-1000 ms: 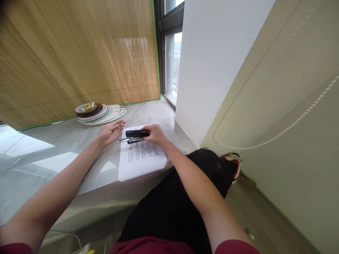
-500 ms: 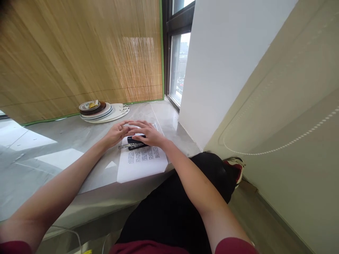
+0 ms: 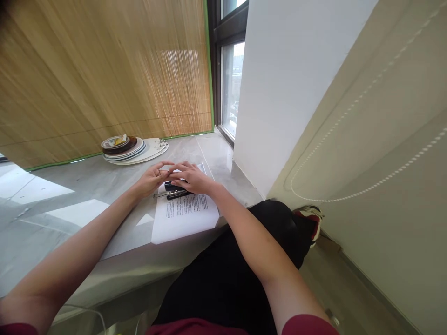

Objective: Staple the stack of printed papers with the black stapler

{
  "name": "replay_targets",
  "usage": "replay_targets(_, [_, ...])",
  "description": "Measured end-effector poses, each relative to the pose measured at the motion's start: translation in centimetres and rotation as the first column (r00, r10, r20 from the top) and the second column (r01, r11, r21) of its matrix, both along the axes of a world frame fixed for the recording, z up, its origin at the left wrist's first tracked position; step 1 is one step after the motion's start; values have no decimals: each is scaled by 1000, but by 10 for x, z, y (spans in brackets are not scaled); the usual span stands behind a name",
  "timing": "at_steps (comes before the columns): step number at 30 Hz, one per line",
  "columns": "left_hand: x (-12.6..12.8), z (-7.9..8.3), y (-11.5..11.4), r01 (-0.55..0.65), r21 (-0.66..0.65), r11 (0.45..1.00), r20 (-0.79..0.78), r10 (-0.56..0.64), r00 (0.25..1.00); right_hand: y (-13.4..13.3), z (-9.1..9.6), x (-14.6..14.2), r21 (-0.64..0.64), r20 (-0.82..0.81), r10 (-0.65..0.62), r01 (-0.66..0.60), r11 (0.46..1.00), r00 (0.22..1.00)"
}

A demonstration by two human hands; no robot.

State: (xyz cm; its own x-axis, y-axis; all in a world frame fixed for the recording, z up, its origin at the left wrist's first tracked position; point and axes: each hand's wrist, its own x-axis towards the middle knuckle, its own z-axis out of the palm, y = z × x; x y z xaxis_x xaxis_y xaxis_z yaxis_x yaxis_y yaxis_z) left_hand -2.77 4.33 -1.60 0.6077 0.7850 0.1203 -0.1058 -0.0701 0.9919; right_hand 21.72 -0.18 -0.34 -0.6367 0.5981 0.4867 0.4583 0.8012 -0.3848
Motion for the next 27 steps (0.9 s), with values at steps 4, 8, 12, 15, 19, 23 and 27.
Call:
replay_targets(4, [1, -3, 1, -11, 42, 999, -3, 11, 1000, -3, 3, -1, 63, -6, -2, 2, 998, 1000])
replay_targets(8, [-7, -4, 12, -281, 262, 923, -55, 305, 951, 6, 4, 15, 38, -82, -156, 160, 986, 984])
replay_targets(12, [-26, -8, 31, -387, 707, 592, -285, 739, 610, 28, -5, 51, -122, 53, -524, 526, 842, 850])
replay_targets(15, [-37, -18, 42, -196, 838, 509, -427, 836, 345, 42, -16, 74, -169, 250, -663, 706, 688, 706])
replay_targets(19, [-41, -28, 47, -41, 795, 606, -578, 775, 257, 53, -27, 84, -153, 316, -669, 732, 664, 673])
replay_targets(23, [-42, -26, 46, 4, 786, 618, -593, 751, 290, 57, -32, 84, -141, 281, -677, 727, 672, 680])
replay_targets(27, [-42, -21, 45, 14, 800, 600, -575, 759, 304, 56, -34, 85, -140, 201, -718, 745, 652, 666])
